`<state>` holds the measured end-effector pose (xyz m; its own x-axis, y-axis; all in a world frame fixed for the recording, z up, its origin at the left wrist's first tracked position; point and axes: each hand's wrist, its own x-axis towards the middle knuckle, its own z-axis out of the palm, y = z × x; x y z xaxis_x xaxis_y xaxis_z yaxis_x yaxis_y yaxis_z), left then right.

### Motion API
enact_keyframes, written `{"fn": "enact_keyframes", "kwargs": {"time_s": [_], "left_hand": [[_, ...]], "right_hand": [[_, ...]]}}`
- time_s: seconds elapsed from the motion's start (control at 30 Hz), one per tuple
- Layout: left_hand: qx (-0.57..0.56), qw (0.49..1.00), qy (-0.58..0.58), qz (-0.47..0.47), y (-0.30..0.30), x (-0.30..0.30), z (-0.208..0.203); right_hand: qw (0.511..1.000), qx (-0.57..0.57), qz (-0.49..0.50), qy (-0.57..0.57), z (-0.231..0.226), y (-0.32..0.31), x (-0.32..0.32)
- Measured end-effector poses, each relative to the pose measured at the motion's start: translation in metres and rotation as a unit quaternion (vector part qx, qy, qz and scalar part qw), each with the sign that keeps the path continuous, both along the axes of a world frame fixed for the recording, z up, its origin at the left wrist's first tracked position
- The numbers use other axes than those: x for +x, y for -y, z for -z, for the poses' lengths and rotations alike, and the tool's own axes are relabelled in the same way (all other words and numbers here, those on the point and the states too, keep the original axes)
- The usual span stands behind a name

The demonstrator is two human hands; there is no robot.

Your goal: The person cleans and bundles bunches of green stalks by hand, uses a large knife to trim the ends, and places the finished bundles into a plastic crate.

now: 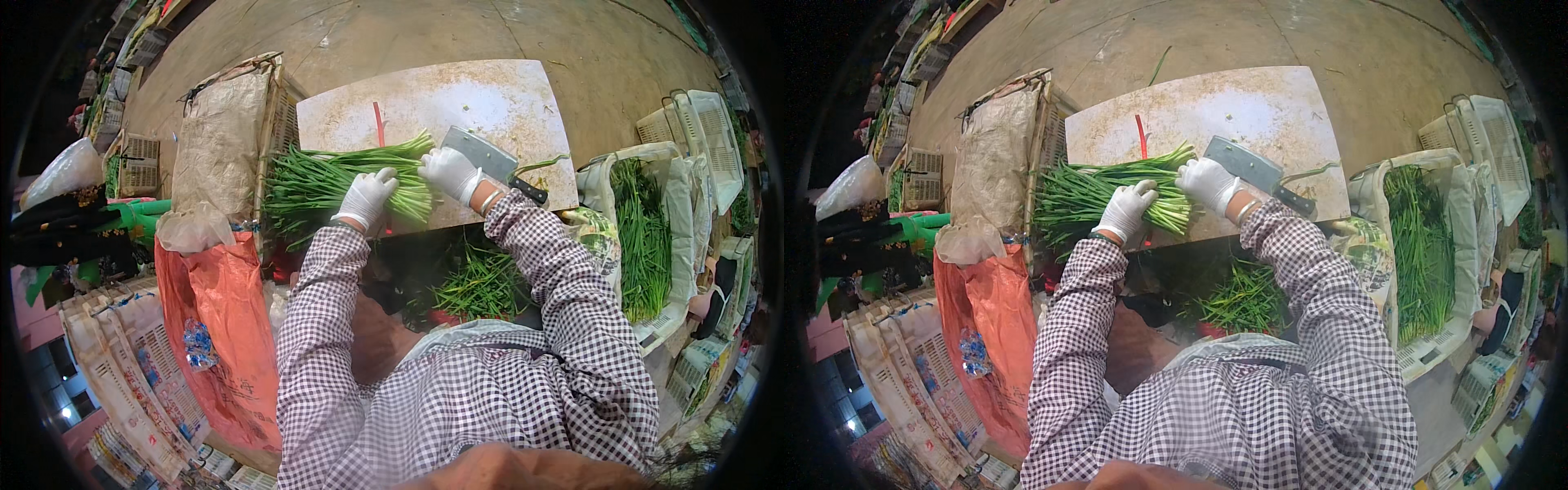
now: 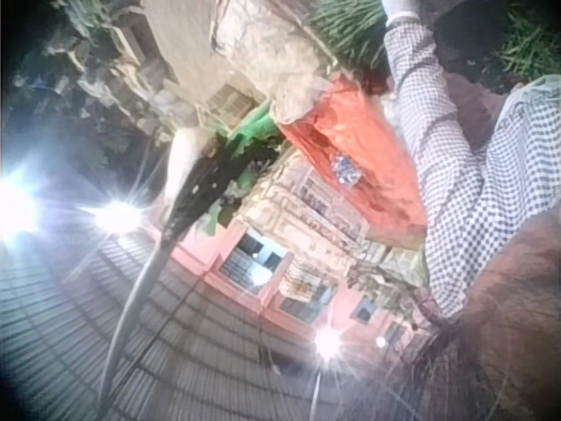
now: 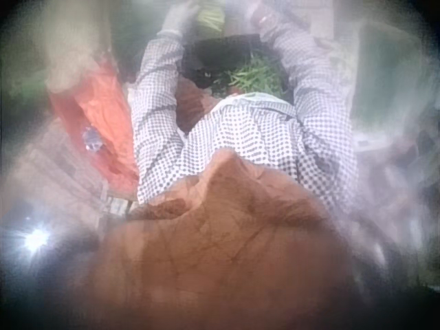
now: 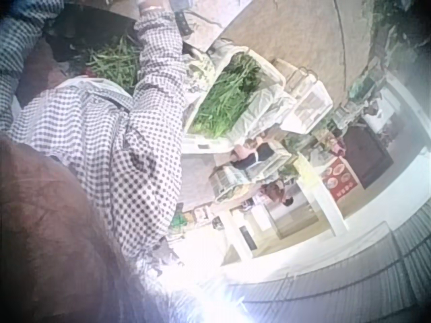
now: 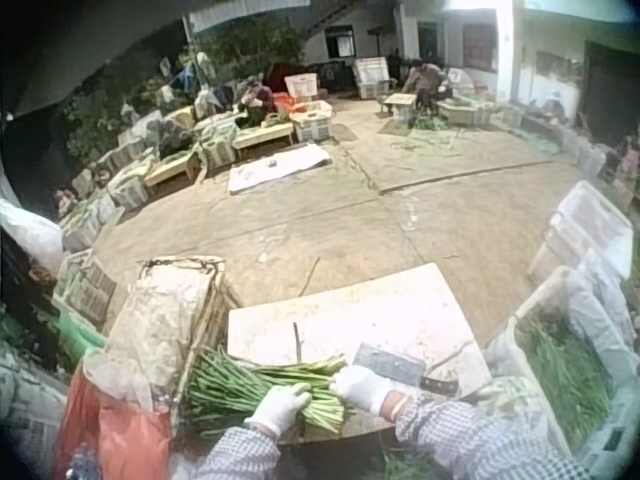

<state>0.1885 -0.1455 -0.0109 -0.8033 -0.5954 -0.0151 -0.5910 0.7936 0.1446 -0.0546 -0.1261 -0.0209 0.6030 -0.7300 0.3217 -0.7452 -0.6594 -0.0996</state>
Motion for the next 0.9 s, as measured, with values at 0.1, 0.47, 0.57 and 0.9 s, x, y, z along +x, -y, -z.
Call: {"fn": "enact_keyframes", "kwargs": {"time_s": [0.1,0.47,0.57,0.9], "left_hand": [[-0.002,1.0,-0.003,-0.007,-0.001,0.0,0.001],[0.028,0.999,-0.031,-0.021,0.005,0.002,-0.047],[0.022,0.997,-0.066,-0.042,0.011,-0.006,-0.045],[0.163,0.982,-0.022,-0.09,0.039,-0.008,-0.012]], "right_hand": [[0.995,0.031,0.087,-0.026,0.0,-0.007,-0.009],[0.919,0.174,0.246,0.256,-0.021,-0.02,-0.029],[0.939,0.13,0.232,0.217,-0.001,0.006,-0.018],[0.99,0.005,0.076,0.117,0.012,0.043,-0.008]]}}
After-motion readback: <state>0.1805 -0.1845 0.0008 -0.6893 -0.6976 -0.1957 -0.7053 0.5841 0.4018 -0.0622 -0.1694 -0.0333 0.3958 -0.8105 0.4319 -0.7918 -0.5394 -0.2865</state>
